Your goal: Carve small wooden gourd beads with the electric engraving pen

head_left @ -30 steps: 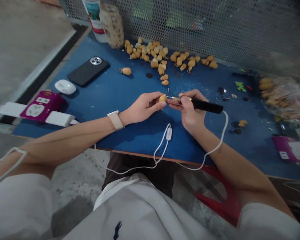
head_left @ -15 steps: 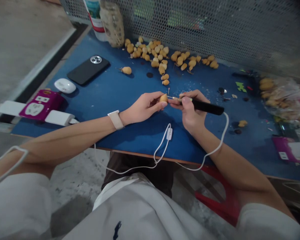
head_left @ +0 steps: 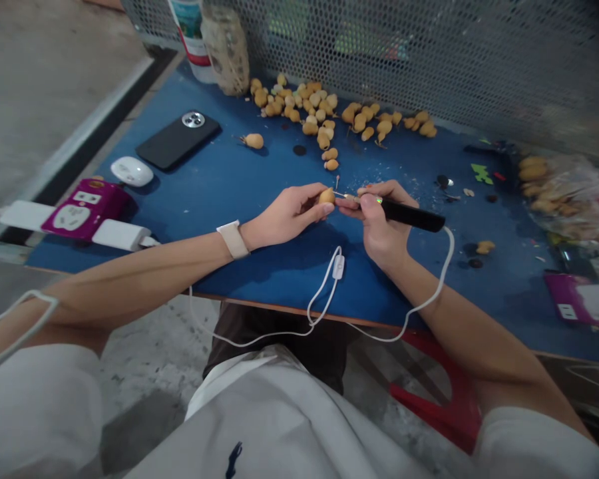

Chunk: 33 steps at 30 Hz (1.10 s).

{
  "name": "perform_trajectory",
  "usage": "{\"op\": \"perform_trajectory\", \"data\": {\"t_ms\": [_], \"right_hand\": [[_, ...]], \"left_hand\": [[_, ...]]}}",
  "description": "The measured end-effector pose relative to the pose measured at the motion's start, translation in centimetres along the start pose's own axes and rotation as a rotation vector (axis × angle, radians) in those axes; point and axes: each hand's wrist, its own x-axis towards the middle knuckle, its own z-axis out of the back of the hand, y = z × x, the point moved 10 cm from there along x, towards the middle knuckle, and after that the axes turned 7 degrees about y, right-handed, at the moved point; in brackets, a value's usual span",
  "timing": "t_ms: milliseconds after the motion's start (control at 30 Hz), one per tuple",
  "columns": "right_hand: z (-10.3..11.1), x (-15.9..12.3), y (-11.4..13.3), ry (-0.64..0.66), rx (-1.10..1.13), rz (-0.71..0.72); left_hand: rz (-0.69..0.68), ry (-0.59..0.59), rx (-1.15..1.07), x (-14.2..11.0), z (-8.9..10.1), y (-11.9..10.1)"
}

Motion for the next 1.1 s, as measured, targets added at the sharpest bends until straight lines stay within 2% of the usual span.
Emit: {"op": "perform_trajectory", "data": {"t_ms": [733,1100], "right_hand": [[-0.43,0.57,-0.34,0.084,0.024,-0.039],[-0.3,0.48,-0.53,0.058,0.026,-0.062]], "left_hand": [[-0.016,0.024,0.074,0.18,0.1,0.04],[-0.003,0.005,0.026,0.23,0.11,0.46]]}}
